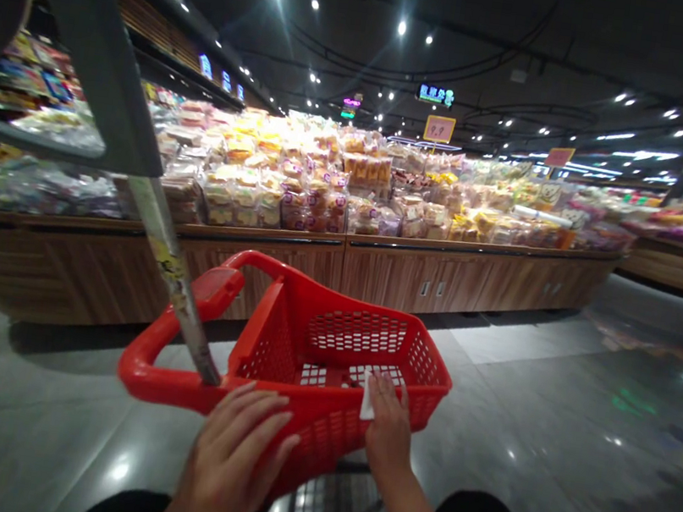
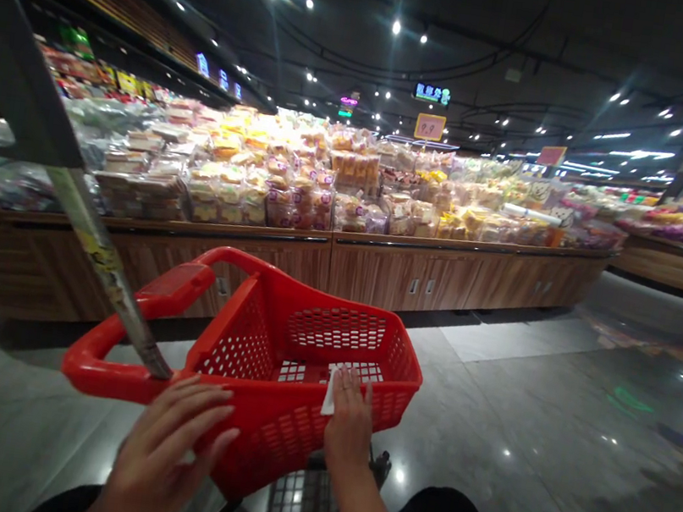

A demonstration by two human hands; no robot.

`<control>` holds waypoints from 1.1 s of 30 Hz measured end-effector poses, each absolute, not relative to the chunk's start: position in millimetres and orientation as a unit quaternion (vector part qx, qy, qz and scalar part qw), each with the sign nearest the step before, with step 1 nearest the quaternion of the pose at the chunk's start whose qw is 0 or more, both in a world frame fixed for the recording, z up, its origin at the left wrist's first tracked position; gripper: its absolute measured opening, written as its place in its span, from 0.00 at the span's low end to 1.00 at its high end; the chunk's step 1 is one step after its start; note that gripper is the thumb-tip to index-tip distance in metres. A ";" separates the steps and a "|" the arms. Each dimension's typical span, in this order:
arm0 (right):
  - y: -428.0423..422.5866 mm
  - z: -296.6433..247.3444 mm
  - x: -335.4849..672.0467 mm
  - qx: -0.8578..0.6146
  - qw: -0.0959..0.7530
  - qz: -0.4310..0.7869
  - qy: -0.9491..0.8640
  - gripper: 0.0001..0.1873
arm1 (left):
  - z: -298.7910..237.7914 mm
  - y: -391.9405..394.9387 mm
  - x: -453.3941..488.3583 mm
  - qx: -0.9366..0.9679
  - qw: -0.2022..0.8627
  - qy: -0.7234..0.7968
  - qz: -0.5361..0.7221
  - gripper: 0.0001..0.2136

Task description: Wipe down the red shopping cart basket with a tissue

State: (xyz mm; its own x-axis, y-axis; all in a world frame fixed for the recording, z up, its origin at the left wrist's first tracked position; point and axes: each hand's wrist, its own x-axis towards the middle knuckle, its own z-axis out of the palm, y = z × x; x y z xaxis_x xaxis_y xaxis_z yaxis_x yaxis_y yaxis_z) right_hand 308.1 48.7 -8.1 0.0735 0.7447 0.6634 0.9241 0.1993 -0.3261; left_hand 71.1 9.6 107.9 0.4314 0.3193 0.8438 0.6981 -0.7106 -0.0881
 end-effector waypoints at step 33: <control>25.6 -3.8 338.1 -0.665 0.329 -0.089 -0.664 0.37 | 87.7 76.3 68.2 -0.817 0.169 -0.507 -0.217 0.13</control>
